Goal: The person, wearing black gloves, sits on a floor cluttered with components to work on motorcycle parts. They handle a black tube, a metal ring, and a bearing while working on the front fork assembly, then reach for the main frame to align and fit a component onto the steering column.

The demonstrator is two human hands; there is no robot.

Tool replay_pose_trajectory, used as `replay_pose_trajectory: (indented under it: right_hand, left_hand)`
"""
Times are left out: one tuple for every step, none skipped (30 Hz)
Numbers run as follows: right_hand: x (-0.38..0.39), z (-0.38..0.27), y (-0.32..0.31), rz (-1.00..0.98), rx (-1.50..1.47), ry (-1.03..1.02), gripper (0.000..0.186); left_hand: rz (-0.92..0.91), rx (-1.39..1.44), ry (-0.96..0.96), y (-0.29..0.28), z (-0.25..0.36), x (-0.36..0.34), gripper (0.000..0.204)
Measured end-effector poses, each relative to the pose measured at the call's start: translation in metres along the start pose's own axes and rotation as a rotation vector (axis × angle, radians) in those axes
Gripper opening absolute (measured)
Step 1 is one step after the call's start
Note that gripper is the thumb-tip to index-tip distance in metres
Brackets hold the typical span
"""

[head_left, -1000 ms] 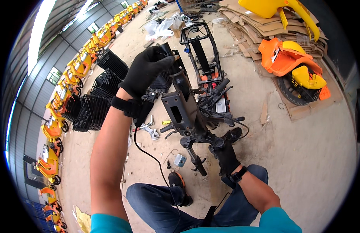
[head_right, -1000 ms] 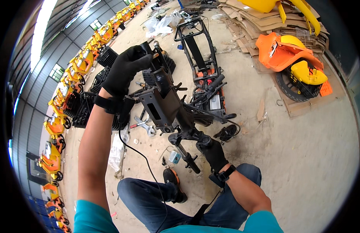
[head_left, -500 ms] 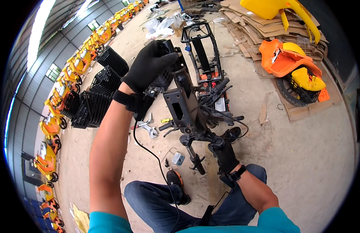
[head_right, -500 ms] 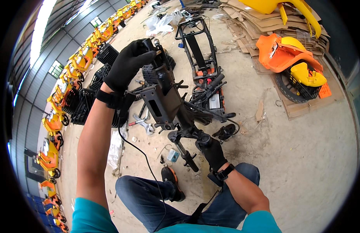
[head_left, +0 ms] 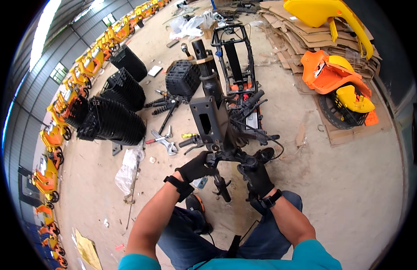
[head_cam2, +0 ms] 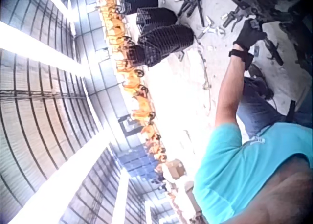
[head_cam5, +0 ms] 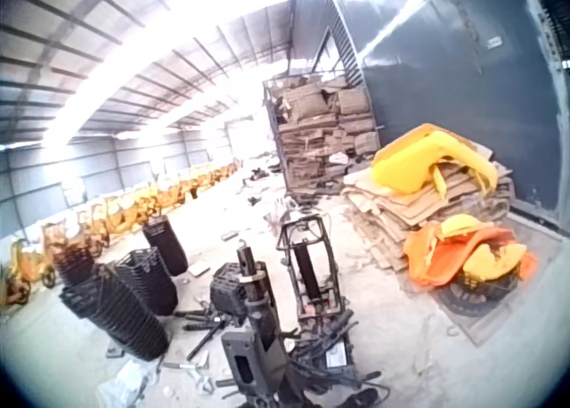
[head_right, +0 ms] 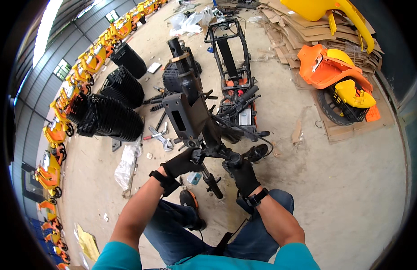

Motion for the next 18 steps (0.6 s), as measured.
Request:
replay_pose_trajectory:
  right_hand:
    - [0.001, 0.002, -0.001, -0.002, 0.005, 0.021, 0.017]
    - [0.0, -0.002, -0.002, -0.006, 0.009, 0.025, 0.017]
    - [0.001, -0.004, 0.001, -0.016, -0.045, 0.034, 0.019]
    - [0.002, -0.002, 0.001, -0.023, -0.042, 0.044, 0.02]
    - [0.0, -0.002, 0.001, -0.033, -0.042, 0.049, 0.021]
    - [-0.001, -0.003, 0.001, -0.041, -0.042, 0.054, 0.022]
    - [-0.003, -0.005, -0.001, -0.045, -0.037, 0.042, 0.023]
    - [-0.003, -0.006, 0.0, -0.051, -0.035, 0.035, 0.024]
    - [-0.003, -0.008, 0.006, -0.065, -0.039, 0.028, 0.025]
    - [-0.005, -0.011, 0.011, -0.087, 0.003, -0.036, 0.026]
    - [-0.007, -0.013, 0.002, -0.077, 0.056, -0.089, 0.027]
    - [-0.005, -0.014, 0.009, -0.099, 0.1, -0.131, 0.029]
    - [-0.001, -0.013, -0.004, -0.041, 0.082, -0.144, 0.025]
    - [0.0, 0.016, -0.013, -0.034, -0.149, 0.166, 0.02]
    - [0.0, 0.011, -0.008, -0.048, -0.052, 0.154, 0.018]
    - [0.003, 0.003, -0.003, -0.055, 0.048, 0.132, 0.017]
    - [0.002, -0.002, 0.001, -0.022, 0.056, 0.097, 0.017]
    - [0.003, -0.001, 0.0, -0.016, 0.072, 0.11, 0.016]
  left_hand:
    - [0.007, 0.101, -0.09, 0.007, -0.009, -0.004, 0.065]
    - [0.019, 0.192, -0.169, 0.008, -0.012, -0.008, 0.063]
    - [0.027, 0.345, -0.081, 0.012, -0.012, -0.008, 0.059]
    - [0.004, 0.453, 0.004, 0.016, -0.008, -0.007, 0.058]
    - [-0.006, 0.469, -0.02, 0.02, -0.011, -0.004, 0.059]
    - [-0.017, 0.484, -0.044, 0.026, -0.015, -0.001, 0.059]
    - [-0.031, 0.402, -0.114, 0.038, -0.032, -0.002, 0.061]
    - [-0.027, 0.213, -0.123, 0.05, -0.038, 0.001, 0.055]
    - [0.073, 0.331, -0.136, 0.052, -0.062, 0.001, 0.053]
    - [0.164, 0.453, -0.151, 0.056, -0.084, 0.0, 0.05]
    - [0.318, 0.207, -0.108, 0.05, -0.061, -0.005, 0.032]
    - [0.439, 0.079, 0.056, 0.043, -0.068, -0.005, 0.033]
    - [0.43, 0.217, -0.099, 0.054, -0.065, -0.011, 0.033]
    - [0.433, 0.345, -0.269, 0.058, -0.062, -0.011, 0.035]
    - [0.487, 0.409, -0.255, 0.055, -0.067, -0.01, 0.031]
    - [0.535, 0.471, -0.23, 0.056, -0.07, -0.01, 0.027]
    - [0.577, 0.56, -0.213, 0.055, -0.07, -0.011, 0.029]
    - [0.574, 0.527, -0.257, 0.056, -0.073, -0.012, 0.029]
Point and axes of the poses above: each hand's wrist, its own x-axis away from the middle knuckle, its own y-axis out of the palm, z = x × y, the point moved 9 cm from there along -x, towards the middle knuckle, and after that the axes turned 2 degrees about -x, right-handed, at the moved point
